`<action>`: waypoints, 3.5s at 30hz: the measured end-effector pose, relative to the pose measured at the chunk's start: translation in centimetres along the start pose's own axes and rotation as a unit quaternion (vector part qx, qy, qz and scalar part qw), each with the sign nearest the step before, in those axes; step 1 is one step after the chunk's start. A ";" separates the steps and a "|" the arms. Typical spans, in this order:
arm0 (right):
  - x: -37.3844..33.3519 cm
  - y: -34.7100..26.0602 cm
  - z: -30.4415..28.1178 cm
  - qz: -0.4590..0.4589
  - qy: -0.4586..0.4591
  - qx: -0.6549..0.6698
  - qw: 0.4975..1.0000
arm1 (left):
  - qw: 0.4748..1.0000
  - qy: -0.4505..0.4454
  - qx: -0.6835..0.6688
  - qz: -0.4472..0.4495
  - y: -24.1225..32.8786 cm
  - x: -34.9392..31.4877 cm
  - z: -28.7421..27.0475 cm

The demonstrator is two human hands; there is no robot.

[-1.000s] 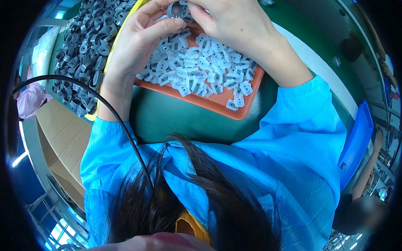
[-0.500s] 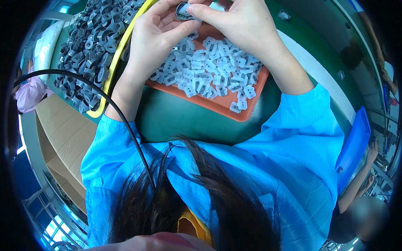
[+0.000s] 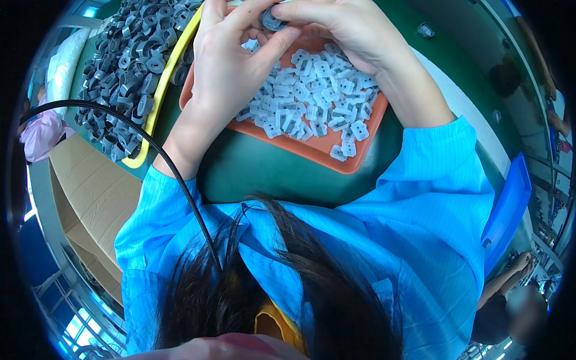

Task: Assembling small grey and white plastic components at a factory workstation.

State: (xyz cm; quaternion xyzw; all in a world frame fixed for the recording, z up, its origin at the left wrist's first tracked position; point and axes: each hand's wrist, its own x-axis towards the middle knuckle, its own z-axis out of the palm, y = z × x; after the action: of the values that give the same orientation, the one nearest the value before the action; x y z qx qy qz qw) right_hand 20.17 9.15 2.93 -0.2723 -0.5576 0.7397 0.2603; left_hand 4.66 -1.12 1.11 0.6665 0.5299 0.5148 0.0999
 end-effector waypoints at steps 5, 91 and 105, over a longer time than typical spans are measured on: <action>0.2 0.3 -1.0 0.042 -0.025 -0.054 0.997 | 0.996 -0.021 0.064 0.065 -0.3 -0.2 0.0; 0.7 1.2 -0.8 -0.316 -0.003 -0.580 0.751 | 0.930 -0.124 0.340 0.056 -9.0 9.6 -1.7; 1.2 -0.4 -2.8 -0.032 -0.009 -0.148 0.988 | 0.986 -0.063 0.118 -0.102 -1.0 3.1 -2.7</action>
State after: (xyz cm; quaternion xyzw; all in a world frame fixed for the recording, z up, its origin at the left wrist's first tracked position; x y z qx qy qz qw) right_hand 21.31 11.95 2.51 -0.2827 -0.6715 0.6430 0.2360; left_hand 1.64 0.68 3.42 0.6473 0.6447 0.3927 0.1059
